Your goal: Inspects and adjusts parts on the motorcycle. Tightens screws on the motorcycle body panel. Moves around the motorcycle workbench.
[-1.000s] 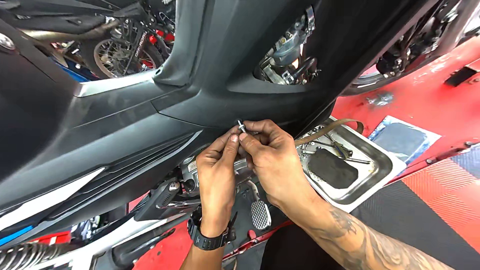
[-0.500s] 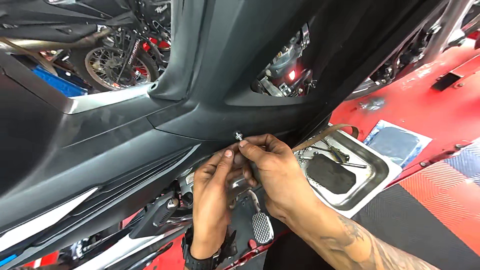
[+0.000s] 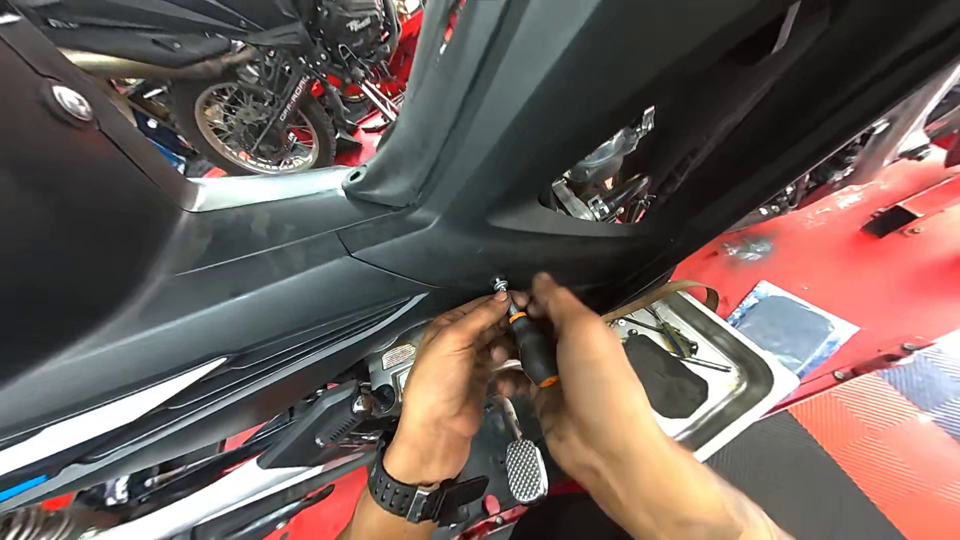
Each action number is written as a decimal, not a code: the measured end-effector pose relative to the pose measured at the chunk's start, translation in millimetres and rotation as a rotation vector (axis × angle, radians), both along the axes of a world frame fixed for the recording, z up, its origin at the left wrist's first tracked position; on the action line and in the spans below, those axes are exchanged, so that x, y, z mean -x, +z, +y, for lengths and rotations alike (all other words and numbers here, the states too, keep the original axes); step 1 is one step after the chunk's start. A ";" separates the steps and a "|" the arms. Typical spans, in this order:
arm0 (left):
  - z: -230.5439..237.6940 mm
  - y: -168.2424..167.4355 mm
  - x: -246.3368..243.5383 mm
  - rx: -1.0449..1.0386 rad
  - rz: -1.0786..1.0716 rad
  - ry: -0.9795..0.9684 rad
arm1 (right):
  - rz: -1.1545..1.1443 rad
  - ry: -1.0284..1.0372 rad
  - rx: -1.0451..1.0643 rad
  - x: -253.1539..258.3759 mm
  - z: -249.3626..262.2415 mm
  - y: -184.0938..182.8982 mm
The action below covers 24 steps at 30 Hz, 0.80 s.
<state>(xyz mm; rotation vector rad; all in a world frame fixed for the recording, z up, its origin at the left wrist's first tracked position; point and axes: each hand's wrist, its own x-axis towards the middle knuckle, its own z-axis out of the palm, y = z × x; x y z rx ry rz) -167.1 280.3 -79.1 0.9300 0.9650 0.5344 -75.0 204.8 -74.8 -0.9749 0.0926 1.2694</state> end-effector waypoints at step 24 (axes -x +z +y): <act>3.5 -19.8 14.6 0.122 -0.391 -0.202 | -0.179 0.033 -0.157 12.4 -46.7 -17.3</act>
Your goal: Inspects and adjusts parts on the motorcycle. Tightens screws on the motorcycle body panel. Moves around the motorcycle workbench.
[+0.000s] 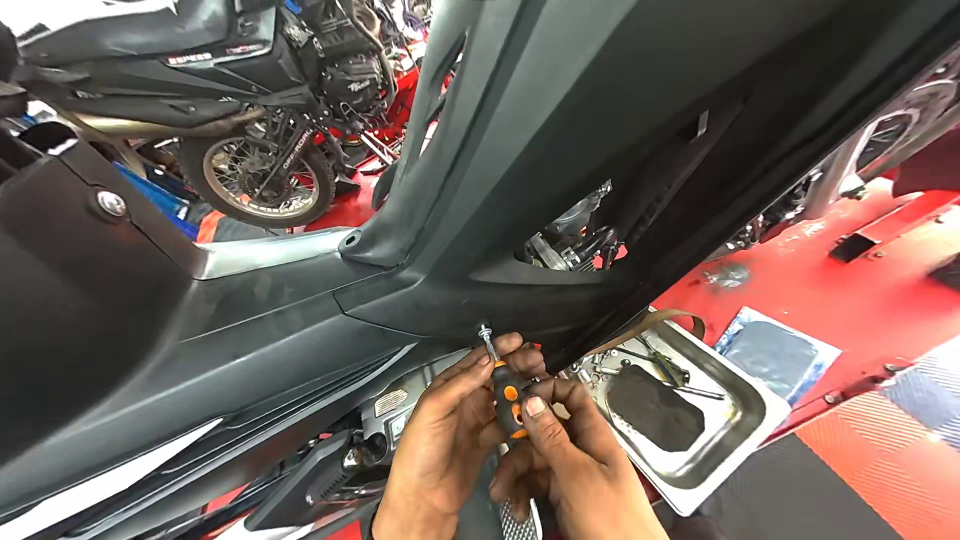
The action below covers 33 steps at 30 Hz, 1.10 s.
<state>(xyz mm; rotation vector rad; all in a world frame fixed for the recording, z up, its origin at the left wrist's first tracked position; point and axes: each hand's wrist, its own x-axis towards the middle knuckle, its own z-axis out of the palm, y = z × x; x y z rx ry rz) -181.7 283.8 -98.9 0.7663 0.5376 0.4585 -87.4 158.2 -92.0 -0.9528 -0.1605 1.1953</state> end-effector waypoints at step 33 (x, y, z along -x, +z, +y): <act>-14.9 0.4 -17.7 -0.028 0.107 0.281 | -1.308 -0.258 0.146 0.5 -6.9 -32.1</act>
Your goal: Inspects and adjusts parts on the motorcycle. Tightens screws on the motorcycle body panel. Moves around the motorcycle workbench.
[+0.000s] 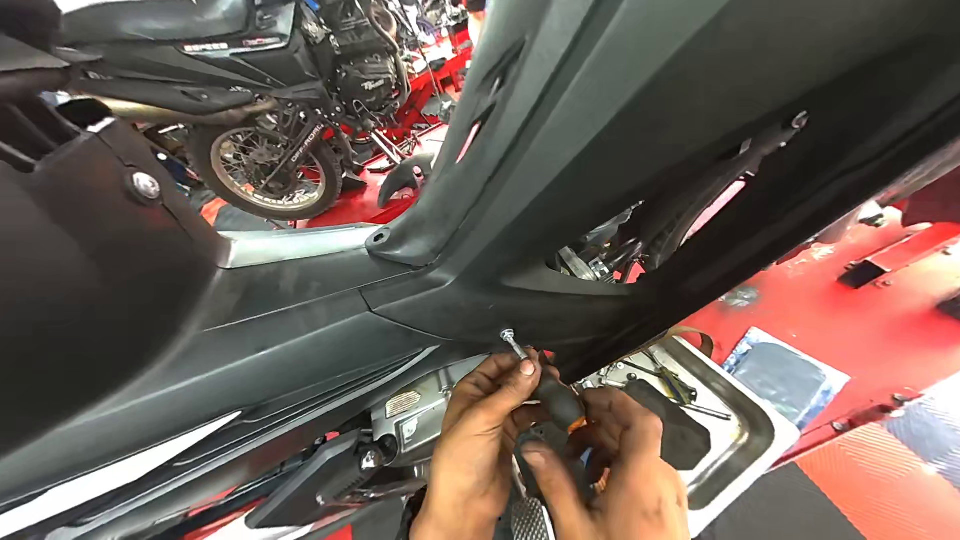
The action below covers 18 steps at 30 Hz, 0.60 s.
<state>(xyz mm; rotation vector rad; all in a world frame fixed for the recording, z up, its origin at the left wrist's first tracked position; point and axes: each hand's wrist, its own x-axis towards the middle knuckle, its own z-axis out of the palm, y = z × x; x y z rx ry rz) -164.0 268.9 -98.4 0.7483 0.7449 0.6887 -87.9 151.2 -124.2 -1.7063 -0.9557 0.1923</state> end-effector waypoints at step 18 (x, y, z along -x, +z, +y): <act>-3.4 4.2 -2.5 0.039 -0.046 -0.008 | -0.016 -0.003 -0.018 3.5 1.6 7.2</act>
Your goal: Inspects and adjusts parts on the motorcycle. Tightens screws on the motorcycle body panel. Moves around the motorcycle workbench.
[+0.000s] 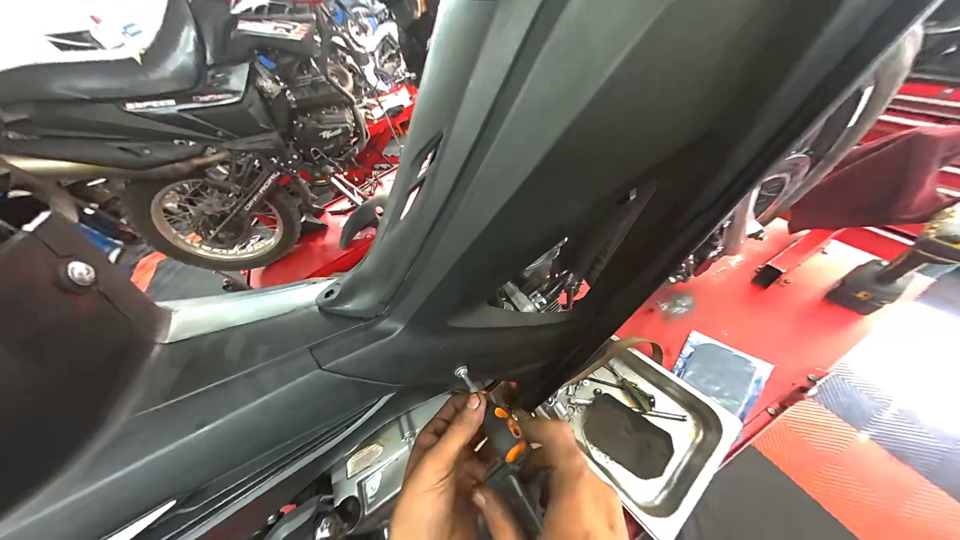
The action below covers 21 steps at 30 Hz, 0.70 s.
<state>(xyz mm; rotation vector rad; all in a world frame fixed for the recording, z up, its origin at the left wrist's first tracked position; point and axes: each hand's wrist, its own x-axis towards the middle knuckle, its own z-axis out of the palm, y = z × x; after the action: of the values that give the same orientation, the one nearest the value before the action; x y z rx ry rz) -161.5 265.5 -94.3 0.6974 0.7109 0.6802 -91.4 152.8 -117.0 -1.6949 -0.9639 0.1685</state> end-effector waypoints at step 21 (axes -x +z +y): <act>0.5 0.3 4.0 -0.148 0.062 -0.065 | 0.237 0.024 0.032 -4.2 6.2 5.1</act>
<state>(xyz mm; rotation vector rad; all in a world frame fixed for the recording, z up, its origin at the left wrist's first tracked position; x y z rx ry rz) -165.5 266.0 -93.9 0.8769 0.6970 0.6581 -87.2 159.0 -111.9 -1.6503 -0.8088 0.3936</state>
